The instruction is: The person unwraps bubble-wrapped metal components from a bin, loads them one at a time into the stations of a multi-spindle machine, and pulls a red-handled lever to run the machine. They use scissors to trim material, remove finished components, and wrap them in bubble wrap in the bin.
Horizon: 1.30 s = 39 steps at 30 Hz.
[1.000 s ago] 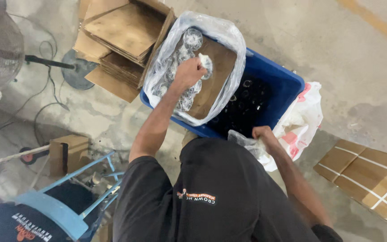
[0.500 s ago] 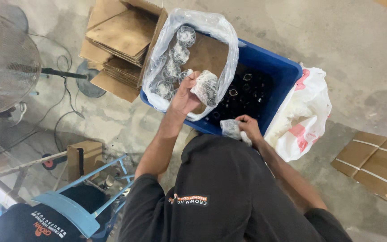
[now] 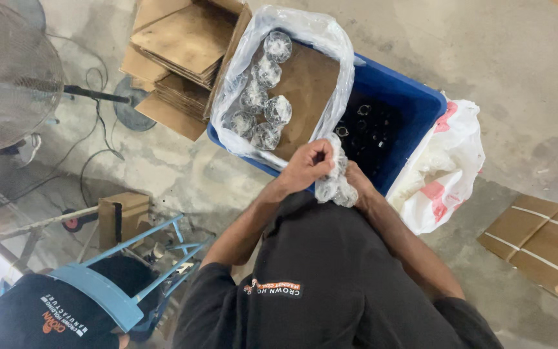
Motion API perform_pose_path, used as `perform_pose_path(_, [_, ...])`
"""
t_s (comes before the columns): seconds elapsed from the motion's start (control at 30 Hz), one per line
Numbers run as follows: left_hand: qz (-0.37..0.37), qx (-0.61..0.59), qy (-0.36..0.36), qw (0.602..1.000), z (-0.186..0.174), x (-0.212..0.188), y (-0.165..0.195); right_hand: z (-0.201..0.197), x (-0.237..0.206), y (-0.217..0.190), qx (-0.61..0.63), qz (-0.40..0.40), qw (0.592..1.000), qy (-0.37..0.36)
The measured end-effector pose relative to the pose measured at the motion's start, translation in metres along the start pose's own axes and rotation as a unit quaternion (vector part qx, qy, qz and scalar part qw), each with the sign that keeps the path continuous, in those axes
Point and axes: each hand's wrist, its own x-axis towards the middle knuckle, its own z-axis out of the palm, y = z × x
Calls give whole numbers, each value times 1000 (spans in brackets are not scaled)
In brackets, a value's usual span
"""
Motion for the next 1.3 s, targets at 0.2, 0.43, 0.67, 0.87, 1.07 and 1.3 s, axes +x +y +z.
perform_pose_path(0.2, [-99, 261, -28, 960, -25, -25, -8, -58, 10, 17, -146, -71, 983, 82])
perform_pose_path(0.43, [-185, 503, 278, 797, -97, -6, -45, -83, 7, 7, -558, -112, 808, 155])
perform_pose_path(0.67, [-232, 501, 358, 753, -147, 55, -35, -64, -13, -55, -596, -72, 796, 75])
perform_pose_path(0.87, [45, 511, 321, 796, -145, 43, -20, -45, -16, -50, -450, -124, 882, 65])
perform_pose_path(1.07, [3, 50, 277, 960, -112, 8, -15, -18, 40, -16, -113, -74, 991, -10])
perform_pose_path(1.3, [12, -194, 183, 964, -35, -3, -14, 10, 37, -5, 73, -20, 993, -87])
